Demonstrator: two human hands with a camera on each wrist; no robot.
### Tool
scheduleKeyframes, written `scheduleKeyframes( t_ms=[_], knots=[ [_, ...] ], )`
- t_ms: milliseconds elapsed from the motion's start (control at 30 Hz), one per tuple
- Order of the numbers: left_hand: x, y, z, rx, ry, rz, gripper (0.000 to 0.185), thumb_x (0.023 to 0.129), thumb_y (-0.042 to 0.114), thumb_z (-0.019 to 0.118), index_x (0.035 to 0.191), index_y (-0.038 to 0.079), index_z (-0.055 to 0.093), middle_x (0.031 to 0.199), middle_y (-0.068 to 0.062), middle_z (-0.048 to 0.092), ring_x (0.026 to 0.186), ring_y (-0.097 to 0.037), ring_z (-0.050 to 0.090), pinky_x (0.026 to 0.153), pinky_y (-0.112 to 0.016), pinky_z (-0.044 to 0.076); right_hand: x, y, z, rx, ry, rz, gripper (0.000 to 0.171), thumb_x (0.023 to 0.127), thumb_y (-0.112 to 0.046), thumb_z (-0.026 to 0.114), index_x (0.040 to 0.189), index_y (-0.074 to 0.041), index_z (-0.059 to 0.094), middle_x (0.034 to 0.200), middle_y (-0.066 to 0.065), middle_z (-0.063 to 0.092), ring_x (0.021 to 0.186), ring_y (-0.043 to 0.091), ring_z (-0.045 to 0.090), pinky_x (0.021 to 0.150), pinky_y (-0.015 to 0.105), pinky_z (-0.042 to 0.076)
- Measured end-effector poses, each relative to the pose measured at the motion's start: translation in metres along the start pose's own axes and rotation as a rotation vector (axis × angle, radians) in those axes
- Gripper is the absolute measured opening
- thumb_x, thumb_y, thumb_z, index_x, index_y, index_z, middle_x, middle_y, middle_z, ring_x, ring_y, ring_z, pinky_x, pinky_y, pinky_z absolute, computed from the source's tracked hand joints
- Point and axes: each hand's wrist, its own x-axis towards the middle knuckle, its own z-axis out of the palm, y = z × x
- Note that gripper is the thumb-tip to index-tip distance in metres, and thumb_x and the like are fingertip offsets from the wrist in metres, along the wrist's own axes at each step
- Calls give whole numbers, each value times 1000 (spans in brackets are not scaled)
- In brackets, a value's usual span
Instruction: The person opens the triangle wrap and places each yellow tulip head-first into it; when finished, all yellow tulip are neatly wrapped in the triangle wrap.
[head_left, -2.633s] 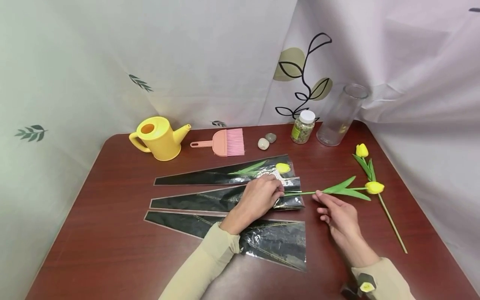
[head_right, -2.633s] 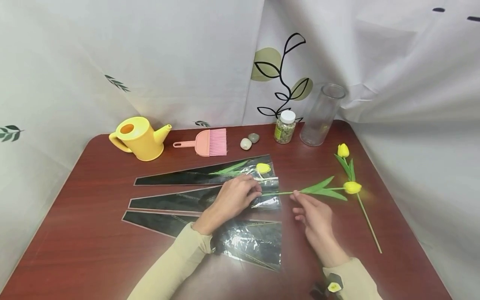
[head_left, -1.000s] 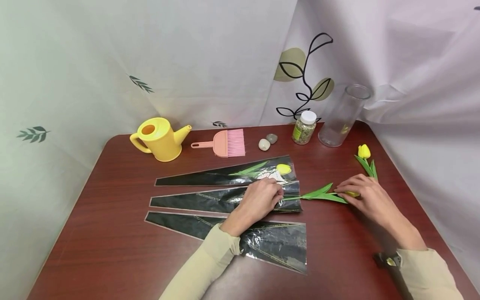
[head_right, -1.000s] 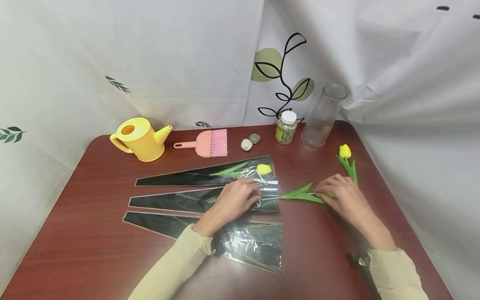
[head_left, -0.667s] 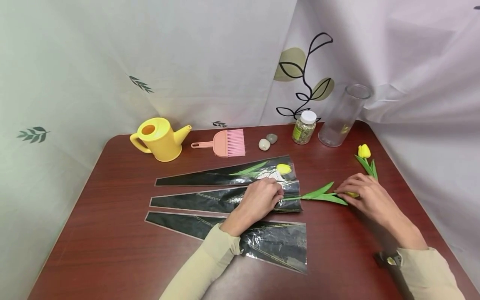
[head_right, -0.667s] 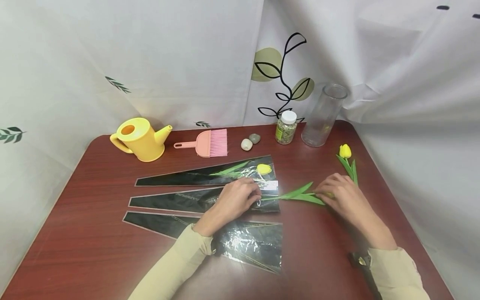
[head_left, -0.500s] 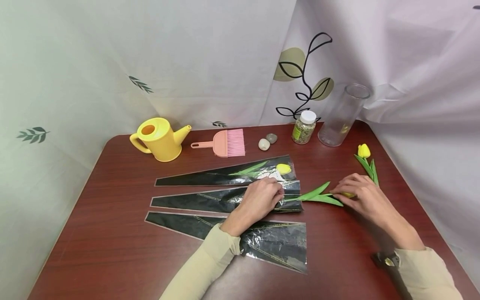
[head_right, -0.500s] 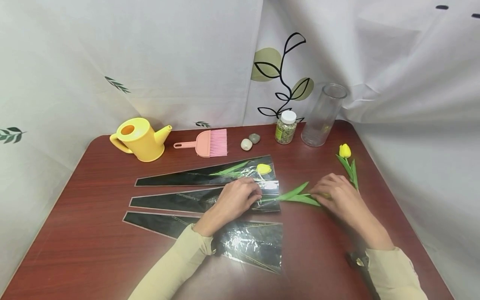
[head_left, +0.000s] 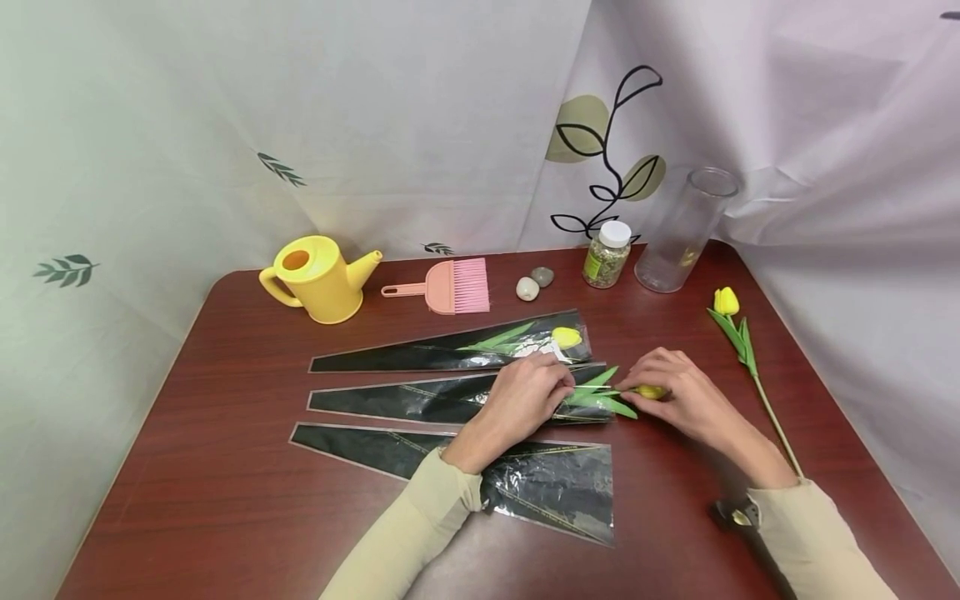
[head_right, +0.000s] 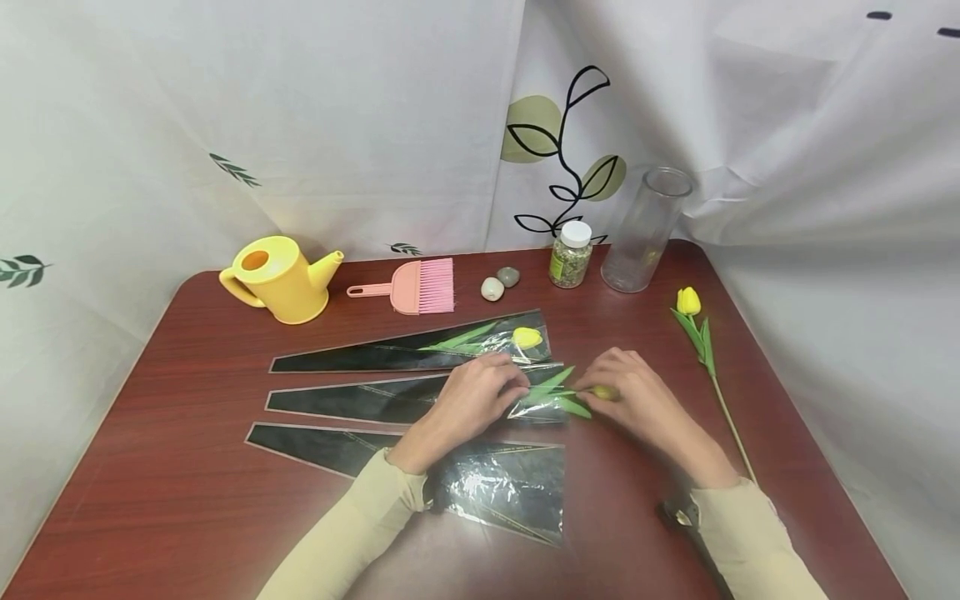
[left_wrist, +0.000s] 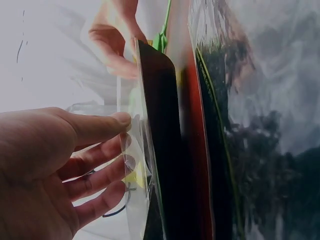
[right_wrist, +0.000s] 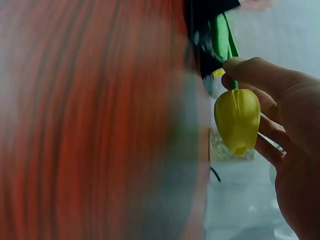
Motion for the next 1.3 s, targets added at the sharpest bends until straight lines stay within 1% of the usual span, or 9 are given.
scheduleKeyframes(
  t_ms=[200, 400, 567, 933, 1167, 1300],
  knots=[
    [0, 1, 1, 3, 13, 6, 5, 89, 27, 74, 90, 22, 74, 88, 11, 62, 85, -7, 59, 75, -23, 50, 6, -2, 11, 46, -26, 27, 21, 75, -7, 84, 92, -18, 77, 90, -10, 67, 94, 9, 54, 84, 34, 36],
    [0, 1, 1, 14, 13, 13, 6, 89, 28, 74, 91, 22, 74, 88, 11, 62, 84, -7, 59, 75, -23, 50, 7, -1, 15, 47, -12, 29, 21, 74, -7, 85, 91, -16, 78, 87, -8, 67, 91, 9, 54, 82, 33, 37],
    [1, 1, 1, 25, 14, 21, 7, 90, 29, 73, 91, 22, 74, 88, 11, 62, 85, -7, 59, 75, -23, 50, 7, 1, 16, 54, -19, 49, 22, 74, -8, 85, 92, -18, 78, 87, -10, 66, 91, 7, 54, 81, 32, 38],
    [2, 2, 0, 18, 5, 14, 7, 92, 28, 71, 91, 21, 74, 88, 10, 62, 84, -7, 58, 75, -23, 49, 9, 1, 20, 135, -9, 102, 25, 76, -7, 84, 94, -22, 78, 91, -11, 67, 93, 6, 55, 81, 26, 42],
    [1, 1, 0, 23, 8, 9, 5, 91, 27, 72, 91, 22, 74, 88, 10, 62, 84, -7, 58, 74, -23, 49, 8, -3, 14, 110, -31, 152, 26, 77, -7, 83, 99, -20, 77, 96, -11, 68, 95, 8, 56, 84, 24, 41],
    [1, 2, 1, 23, 1, 6, 6, 91, 27, 71, 91, 22, 74, 89, 11, 62, 84, -7, 58, 74, -23, 49, 3, -4, 4, 148, -24, 175, 28, 78, -6, 82, 103, -19, 76, 101, -10, 69, 98, 9, 56, 86, 19, 40]
  ],
)
